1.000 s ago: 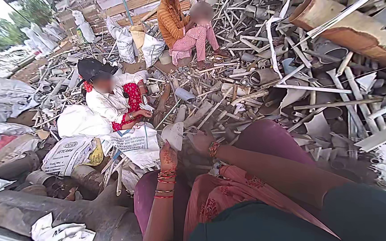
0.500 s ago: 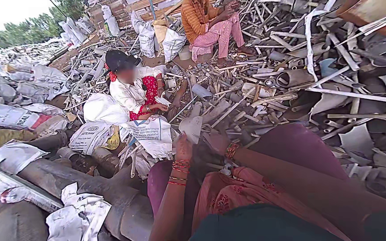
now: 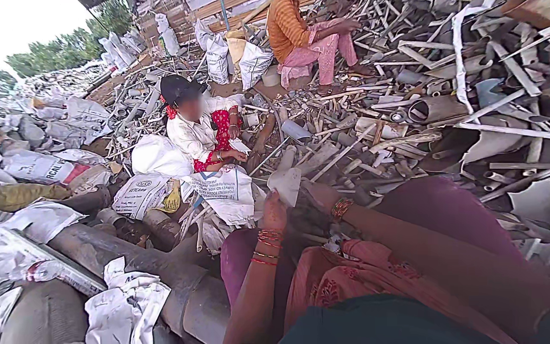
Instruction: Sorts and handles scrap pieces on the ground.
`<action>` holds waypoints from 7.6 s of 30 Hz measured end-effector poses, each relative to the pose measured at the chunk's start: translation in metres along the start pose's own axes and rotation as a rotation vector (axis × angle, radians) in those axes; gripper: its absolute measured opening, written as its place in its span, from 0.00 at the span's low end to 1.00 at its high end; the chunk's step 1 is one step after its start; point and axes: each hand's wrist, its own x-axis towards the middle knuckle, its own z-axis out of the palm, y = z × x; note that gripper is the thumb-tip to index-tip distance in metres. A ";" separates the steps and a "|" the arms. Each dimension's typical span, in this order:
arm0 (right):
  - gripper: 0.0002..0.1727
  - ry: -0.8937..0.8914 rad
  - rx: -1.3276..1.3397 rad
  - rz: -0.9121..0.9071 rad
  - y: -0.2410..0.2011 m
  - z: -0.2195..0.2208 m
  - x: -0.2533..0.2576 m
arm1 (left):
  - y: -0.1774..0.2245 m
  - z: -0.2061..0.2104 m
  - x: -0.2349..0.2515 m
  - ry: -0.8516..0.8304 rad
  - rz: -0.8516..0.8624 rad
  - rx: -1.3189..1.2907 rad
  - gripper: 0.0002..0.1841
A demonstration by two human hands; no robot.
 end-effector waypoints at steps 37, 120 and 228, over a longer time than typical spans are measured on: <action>0.27 0.042 -0.021 -0.074 0.008 -0.015 -0.010 | 0.009 0.001 -0.002 -0.043 0.110 -0.040 0.20; 0.18 0.331 -0.022 -0.272 0.012 -0.020 -0.016 | 0.004 -0.010 0.018 0.227 -0.039 0.176 0.22; 0.20 0.444 0.102 -0.493 0.003 -0.041 -0.053 | 0.017 -0.018 -0.035 0.133 0.014 0.350 0.21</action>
